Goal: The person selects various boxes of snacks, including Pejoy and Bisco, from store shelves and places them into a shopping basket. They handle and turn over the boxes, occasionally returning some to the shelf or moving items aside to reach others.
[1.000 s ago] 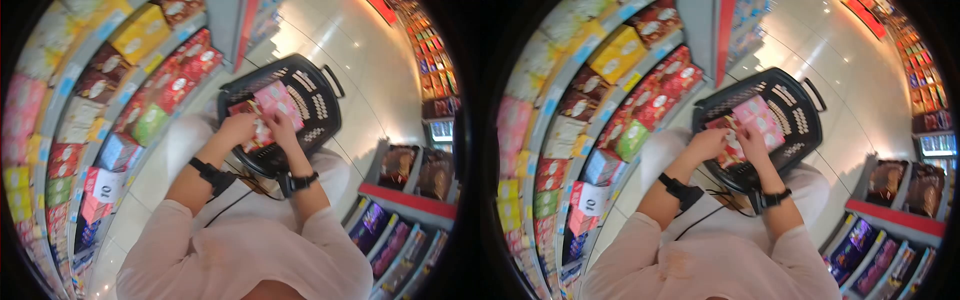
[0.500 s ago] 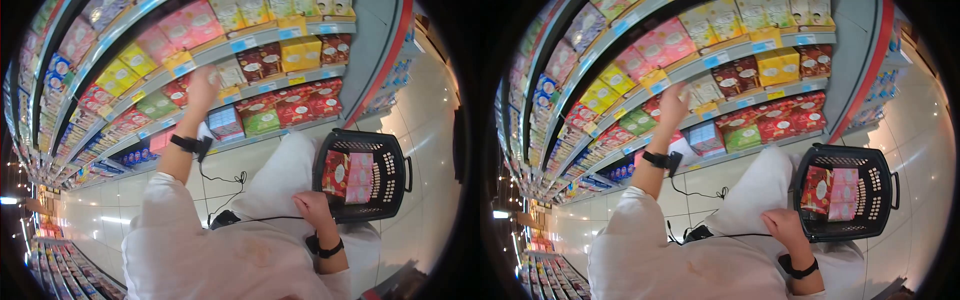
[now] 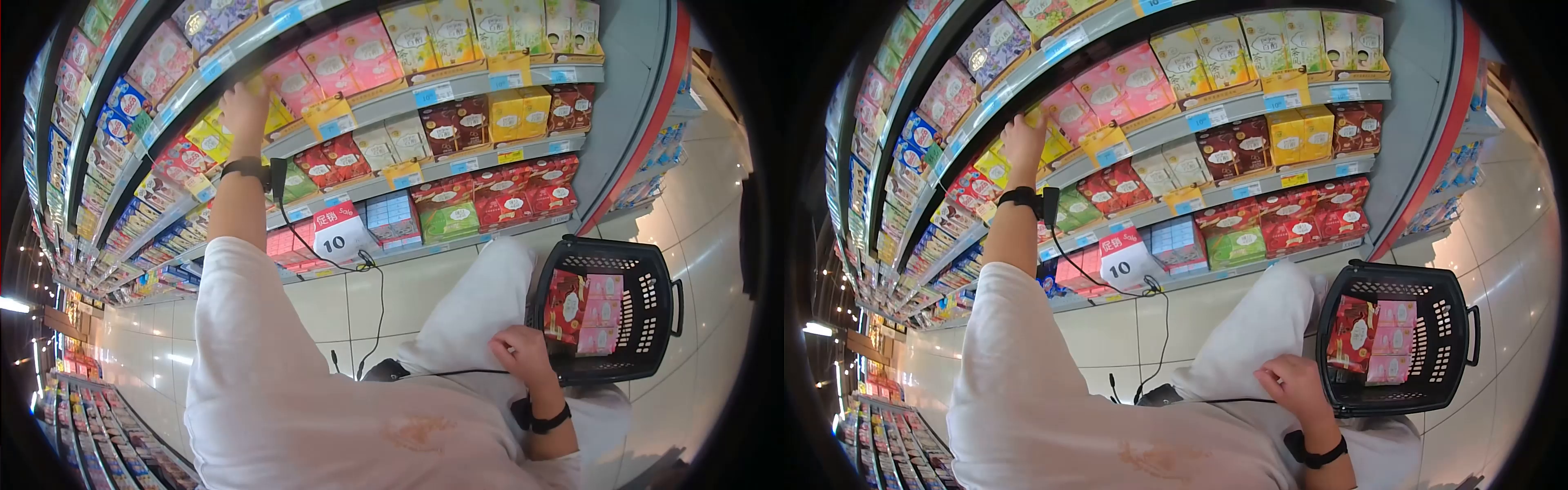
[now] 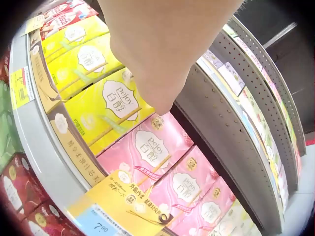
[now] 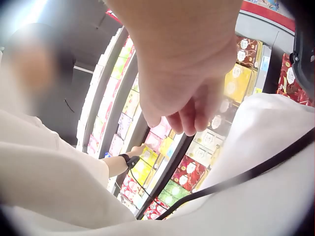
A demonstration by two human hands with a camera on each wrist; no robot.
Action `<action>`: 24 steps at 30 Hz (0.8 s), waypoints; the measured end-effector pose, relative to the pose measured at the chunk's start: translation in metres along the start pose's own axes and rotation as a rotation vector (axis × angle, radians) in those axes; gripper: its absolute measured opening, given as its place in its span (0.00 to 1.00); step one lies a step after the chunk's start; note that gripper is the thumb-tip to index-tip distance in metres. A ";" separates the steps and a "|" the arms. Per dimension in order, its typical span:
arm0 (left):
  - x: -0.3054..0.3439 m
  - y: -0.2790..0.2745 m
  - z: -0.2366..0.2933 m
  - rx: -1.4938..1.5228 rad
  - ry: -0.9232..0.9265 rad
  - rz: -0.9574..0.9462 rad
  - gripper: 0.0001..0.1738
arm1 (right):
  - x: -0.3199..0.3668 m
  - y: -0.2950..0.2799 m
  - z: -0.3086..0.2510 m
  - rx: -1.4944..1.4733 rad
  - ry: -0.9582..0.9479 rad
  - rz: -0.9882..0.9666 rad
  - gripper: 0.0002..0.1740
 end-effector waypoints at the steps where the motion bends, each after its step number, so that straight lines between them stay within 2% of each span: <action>1: 0.001 0.000 0.002 0.003 0.003 0.001 0.37 | -0.001 0.001 -0.001 0.001 0.001 0.004 0.08; 7: -0.001 -0.006 0.003 -0.013 0.018 0.061 0.37 | -0.004 0.003 -0.003 0.036 -0.032 -0.024 0.09; 10: -0.002 -0.013 0.005 -0.002 0.036 0.059 0.36 | -0.003 0.000 0.000 0.057 -0.036 -0.026 0.08; 13: 0.001 -0.019 0.003 0.068 -0.022 0.065 0.32 | -0.001 -0.004 0.003 0.038 -0.007 -0.002 0.08; 15: 0.001 -0.028 0.000 0.218 0.001 0.234 0.28 | 0.002 -0.006 0.007 0.035 0.008 0.029 0.08; 16: 0.000 -0.030 -0.001 0.222 0.007 0.238 0.28 | 0.003 -0.008 0.007 0.034 0.008 0.037 0.08; 18: 0.007 -0.053 0.002 0.280 0.162 0.483 0.26 | 0.003 -0.011 0.008 0.019 0.012 0.045 0.08; 21: 0.034 -0.104 0.009 0.439 0.219 0.574 0.25 | 0.006 -0.015 0.014 0.031 -0.003 0.057 0.07; 23: 0.065 -0.143 0.027 0.526 0.208 0.523 0.22 | 0.007 -0.021 0.016 -0.006 0.025 0.088 0.06; 24: 0.079 -0.152 0.038 0.756 0.269 0.431 0.22 | 0.006 -0.024 0.018 -0.040 0.058 0.116 0.05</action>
Point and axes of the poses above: each hand's wrist, its own x-axis away from the middle knuckle, its own y-axis out of the palm, z = x × y, the point moved 6 cm from there along -x, towards the middle knuckle, and after that the axes turned 10 degrees about -x, right-handed, at the moved point
